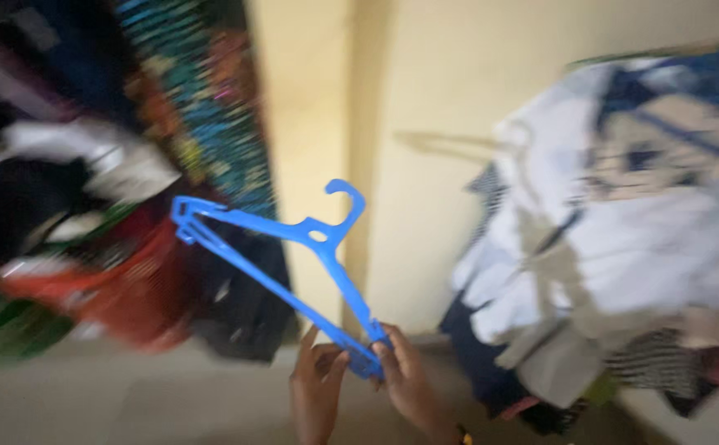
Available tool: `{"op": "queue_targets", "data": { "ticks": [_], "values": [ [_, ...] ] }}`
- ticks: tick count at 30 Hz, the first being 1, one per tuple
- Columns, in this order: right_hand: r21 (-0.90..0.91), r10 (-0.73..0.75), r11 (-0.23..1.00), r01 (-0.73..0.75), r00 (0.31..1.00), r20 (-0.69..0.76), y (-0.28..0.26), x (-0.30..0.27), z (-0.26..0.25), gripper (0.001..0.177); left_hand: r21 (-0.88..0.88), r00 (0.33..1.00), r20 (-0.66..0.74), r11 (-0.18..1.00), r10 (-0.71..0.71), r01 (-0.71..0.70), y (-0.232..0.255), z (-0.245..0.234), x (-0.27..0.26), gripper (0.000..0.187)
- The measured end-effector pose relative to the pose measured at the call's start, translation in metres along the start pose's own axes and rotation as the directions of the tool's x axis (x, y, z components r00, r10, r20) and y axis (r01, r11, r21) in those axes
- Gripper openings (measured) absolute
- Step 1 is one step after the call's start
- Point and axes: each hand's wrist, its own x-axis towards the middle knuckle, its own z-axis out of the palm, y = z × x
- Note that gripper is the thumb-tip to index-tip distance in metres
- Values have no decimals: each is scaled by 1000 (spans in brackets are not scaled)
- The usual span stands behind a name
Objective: The person picks up and organizes various clothing hangers and a document on a bed.
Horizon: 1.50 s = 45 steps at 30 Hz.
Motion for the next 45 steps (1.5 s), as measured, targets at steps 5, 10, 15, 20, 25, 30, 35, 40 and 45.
{"op": "queue_targets", "data": {
  "ticks": [5, 10, 15, 20, 25, 30, 35, 40, 45],
  "values": [
    [-17, -177, 984, 176, 976, -130, -46, 7, -95, 42, 103, 983, 123, 984, 133, -146, 46, 92, 12, 81],
    [-264, -402, 909, 323, 848, -344, -112, -7, -207, 43, 147, 906, 273, 917, 323, -371, 108, 185, 18, 70],
    [-530, -599, 771, 354, 686, -413, -192, -23, -299, 40, 168, 730, 391, 736, 561, -656, 151, 251, 13, 59],
    [-634, -767, 609, 476, 556, -320, -266, -28, -348, 34, 127, 562, 480, 581, 673, -804, 183, 311, 19, 60],
    [-796, -828, 480, 369, 490, -273, -321, -16, -379, 31, 45, 486, 573, 566, 660, -823, 204, 359, 44, 61],
    [-827, -813, 490, 277, 488, -318, -348, 9, -403, 29, -33, 372, 555, 466, 744, -884, 204, 395, 65, 61],
    [-868, -880, 364, 338, 429, -202, -351, 47, -423, 25, -60, 374, 571, 491, 731, -869, 198, 408, 76, 61],
    [-787, -780, 526, 324, 553, -293, -350, 74, -425, 28, -49, 416, 604, 553, 679, -832, 195, 415, 79, 62],
    [-804, -776, 505, 314, 573, -263, -344, 94, -427, 28, -29, 440, 612, 575, 657, -818, 194, 417, 79, 62]
  ]
}}
